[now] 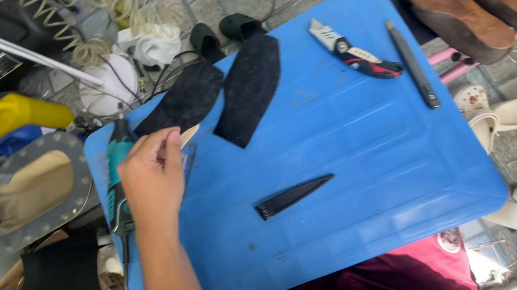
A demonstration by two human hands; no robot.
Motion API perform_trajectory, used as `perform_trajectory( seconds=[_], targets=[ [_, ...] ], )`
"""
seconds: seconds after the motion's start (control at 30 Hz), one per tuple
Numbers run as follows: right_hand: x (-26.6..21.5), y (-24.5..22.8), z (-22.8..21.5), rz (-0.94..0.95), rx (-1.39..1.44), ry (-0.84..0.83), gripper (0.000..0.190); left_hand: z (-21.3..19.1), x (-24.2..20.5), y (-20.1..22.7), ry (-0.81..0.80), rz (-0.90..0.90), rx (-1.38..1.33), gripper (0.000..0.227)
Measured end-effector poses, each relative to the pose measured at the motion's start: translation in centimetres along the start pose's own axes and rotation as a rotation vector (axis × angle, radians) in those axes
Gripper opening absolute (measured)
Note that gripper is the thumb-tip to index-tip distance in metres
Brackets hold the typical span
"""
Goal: The person cleans a shoe sole with a cloth, then rubs and smooths the surface of a black rubber sole piece. They handle a brown shoe sole and a black rubber piece, wiping and rubbing them by hand. Finally, they use a utility knife to trim the edges of the black rubber piece.
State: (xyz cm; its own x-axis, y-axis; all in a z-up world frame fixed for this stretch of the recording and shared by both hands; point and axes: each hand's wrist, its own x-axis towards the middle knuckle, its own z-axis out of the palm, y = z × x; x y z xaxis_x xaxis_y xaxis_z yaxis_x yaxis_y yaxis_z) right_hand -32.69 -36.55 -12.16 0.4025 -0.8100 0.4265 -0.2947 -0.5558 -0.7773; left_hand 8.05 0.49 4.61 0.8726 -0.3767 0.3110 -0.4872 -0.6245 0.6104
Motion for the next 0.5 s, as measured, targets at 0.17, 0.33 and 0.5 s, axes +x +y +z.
perform_trajectory(
  seconds=[0.17,0.33,0.5],
  targets=[
    [1.7,-18.6,9.8,-0.483,0.05,-0.863,0.041,4.6,-2.1,-2.1,-0.004,0.09,-0.214,0.034],
    [0.9,-26.1,14.5,-0.579,-0.053,-0.928,0.03,7.6,-3.7,-2.1,-0.066,0.273,0.015,0.062],
    [0.2,-24.2,13.4,-0.562,-0.013,-0.857,0.022,8.5,-3.3,-2.9,-0.099,0.272,0.065,0.054]
  ],
)
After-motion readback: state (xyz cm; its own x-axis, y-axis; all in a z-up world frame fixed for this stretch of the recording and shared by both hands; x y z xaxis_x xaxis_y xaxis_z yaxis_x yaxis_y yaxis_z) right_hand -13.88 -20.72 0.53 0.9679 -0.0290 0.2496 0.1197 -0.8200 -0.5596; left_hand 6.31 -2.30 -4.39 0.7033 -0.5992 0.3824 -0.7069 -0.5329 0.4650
